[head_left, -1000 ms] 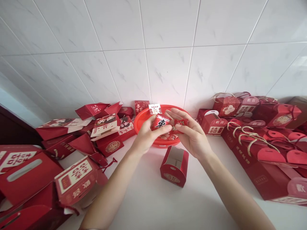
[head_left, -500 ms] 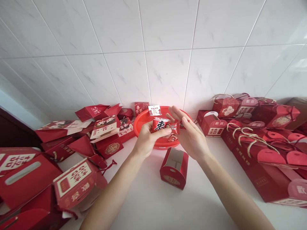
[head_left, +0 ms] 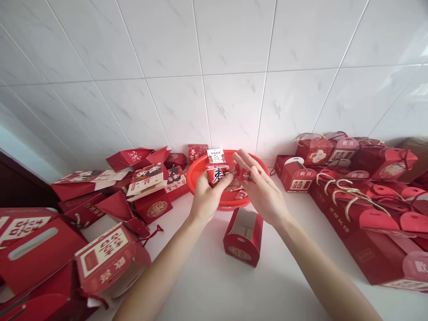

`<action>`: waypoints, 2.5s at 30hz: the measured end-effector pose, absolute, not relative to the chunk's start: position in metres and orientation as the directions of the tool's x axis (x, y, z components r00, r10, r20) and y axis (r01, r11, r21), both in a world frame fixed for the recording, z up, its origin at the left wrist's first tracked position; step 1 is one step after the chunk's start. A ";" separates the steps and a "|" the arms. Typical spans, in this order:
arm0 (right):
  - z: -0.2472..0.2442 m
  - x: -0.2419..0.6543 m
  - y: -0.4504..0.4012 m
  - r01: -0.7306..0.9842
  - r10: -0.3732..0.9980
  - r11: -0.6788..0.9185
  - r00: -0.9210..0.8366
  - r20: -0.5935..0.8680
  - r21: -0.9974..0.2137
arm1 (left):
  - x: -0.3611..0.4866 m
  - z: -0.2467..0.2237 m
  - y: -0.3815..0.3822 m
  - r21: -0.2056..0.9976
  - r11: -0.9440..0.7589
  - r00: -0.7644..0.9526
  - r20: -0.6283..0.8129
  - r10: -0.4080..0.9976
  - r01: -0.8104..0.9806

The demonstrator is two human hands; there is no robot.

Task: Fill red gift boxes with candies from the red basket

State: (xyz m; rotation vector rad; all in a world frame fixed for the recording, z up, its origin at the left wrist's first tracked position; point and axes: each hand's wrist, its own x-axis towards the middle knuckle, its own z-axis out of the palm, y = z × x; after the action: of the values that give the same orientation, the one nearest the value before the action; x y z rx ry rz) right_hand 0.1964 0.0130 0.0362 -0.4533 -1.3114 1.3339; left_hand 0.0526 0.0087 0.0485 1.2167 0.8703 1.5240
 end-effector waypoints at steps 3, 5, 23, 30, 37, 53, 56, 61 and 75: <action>0.035 0.195 0.012 -0.330 0.879 0.319 -0.247 0.407 -0.889 | 0.057 0.047 0.006 0.923 -0.231 0.049 0.258 0.965 -0.307; 0.036 0.195 0.011 -0.274 0.879 0.348 -0.237 0.413 -0.897 | 0.058 0.046 0.005 0.915 -0.254 0.051 0.283 0.958 -0.312; 0.049 0.210 0.012 -0.160 0.879 0.341 -0.297 0.374 -0.927 | 0.045 0.054 0.012 0.903 -0.346 -0.083 0.336 0.938 -0.256; 0.050 0.211 0.013 -0.185 0.857 0.337 -0.345 0.382 -0.923 | 0.035 0.052 0.011 0.936 -0.331 0.004 0.334 0.943 -0.123; 0.050 0.211 0.011 -0.241 0.902 0.311 -0.230 0.365 -0.919 | 0.039 0.052 0.011 0.917 -0.343 0.027 0.355 0.934 -0.204; 0.044 0.209 0.017 -0.454 0.940 0.158 -0.204 0.275 -0.877 | 0.045 0.051 0.008 0.891 -0.389 -0.008 0.398 0.917 -0.233; 0.047 0.213 0.015 -0.349 0.923 0.258 -0.187 0.337 -0.901 | 0.043 0.052 0.008 0.901 -0.373 0.004 0.383 0.924 -0.221; 0.050 0.215 0.012 -0.298 0.911 0.305 -0.185 0.368 -0.905 | 0.044 0.054 0.007 0.900 -0.355 0.027 0.373 0.927 -0.251; 0.046 0.212 0.015 -0.415 0.935 0.205 -0.184 0.303 -0.886 | 0.046 0.055 0.006 0.896 -0.319 0.022 0.342 0.939 -0.308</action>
State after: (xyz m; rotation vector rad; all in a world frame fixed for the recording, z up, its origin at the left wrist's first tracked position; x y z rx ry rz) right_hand 0.2121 0.0150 0.0464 -0.5952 -1.1885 1.3443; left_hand 0.0455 0.0064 0.0553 1.2463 0.7431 1.5218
